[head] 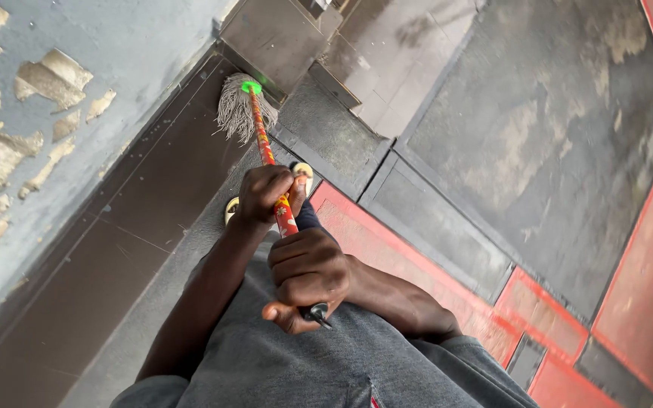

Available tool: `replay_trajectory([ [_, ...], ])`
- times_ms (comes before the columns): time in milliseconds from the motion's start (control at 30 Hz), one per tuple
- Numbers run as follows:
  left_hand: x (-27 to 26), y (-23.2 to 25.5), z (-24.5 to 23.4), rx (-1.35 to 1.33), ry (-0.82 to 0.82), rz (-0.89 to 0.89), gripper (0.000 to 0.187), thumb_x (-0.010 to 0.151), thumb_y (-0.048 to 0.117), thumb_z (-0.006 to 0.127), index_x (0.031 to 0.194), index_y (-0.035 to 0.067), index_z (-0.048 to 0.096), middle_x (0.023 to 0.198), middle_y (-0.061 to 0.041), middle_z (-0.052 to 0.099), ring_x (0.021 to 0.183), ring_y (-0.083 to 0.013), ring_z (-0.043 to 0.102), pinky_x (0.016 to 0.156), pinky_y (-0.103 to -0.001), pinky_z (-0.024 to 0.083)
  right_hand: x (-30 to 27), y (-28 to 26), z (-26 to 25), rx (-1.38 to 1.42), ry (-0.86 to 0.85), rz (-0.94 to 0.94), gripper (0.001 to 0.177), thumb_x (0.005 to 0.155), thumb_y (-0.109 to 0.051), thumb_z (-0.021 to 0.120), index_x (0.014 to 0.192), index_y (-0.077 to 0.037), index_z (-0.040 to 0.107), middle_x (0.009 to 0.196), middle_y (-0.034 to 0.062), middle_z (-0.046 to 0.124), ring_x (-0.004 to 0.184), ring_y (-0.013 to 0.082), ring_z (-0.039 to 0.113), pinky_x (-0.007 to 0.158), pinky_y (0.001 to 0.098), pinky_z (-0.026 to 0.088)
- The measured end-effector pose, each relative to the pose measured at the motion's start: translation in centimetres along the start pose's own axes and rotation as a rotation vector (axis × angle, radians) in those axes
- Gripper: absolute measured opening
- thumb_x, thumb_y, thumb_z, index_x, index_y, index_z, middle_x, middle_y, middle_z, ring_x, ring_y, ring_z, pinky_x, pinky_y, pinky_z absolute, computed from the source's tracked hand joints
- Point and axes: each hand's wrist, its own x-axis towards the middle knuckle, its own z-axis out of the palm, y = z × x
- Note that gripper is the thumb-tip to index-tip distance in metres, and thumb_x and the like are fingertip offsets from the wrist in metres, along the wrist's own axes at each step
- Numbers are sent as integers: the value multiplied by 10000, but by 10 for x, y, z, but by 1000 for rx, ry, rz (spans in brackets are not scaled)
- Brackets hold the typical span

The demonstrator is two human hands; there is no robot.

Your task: Mopping a tiled floor area using a mop with a floral-patterned handle.

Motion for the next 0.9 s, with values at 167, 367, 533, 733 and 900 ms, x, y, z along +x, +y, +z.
replay_trajectory([
  [167,35,-21,31,94,100,0,327,888,-12,658,676,65,422,586,-89,474,498,-283,538,505,-414,439,-2,21,-64,130,-19,-13,391,952,-31,637,627,-71,423,559,75,421,477,256,472,483,405,378],
  [367,71,-28,84,77,139,-157,297,831,67,728,692,59,466,634,-103,516,554,-296,547,541,-399,440,-15,37,-144,231,-90,12,390,962,-62,619,622,-65,428,561,82,425,487,279,464,507,430,382],
  [533,53,-68,129,187,191,-287,294,931,31,727,750,41,495,701,-106,525,647,-313,541,621,-421,430,-33,36,-181,254,-135,47,444,941,-59,633,576,-95,383,524,46,356,456,263,401,496,444,312],
  [733,58,-63,151,162,113,-388,403,979,5,680,650,37,450,617,-111,496,567,-306,503,581,-435,393,-51,29,-206,251,-96,42,461,973,-53,620,591,-85,365,548,76,352,479,280,402,508,455,299],
  [900,82,-27,158,96,-147,-301,390,933,72,723,642,51,464,617,-114,535,576,-321,549,594,-445,433,-40,-39,-240,265,131,318,458,1031,-106,571,640,-71,335,578,88,339,504,318,378,521,463,310],
])
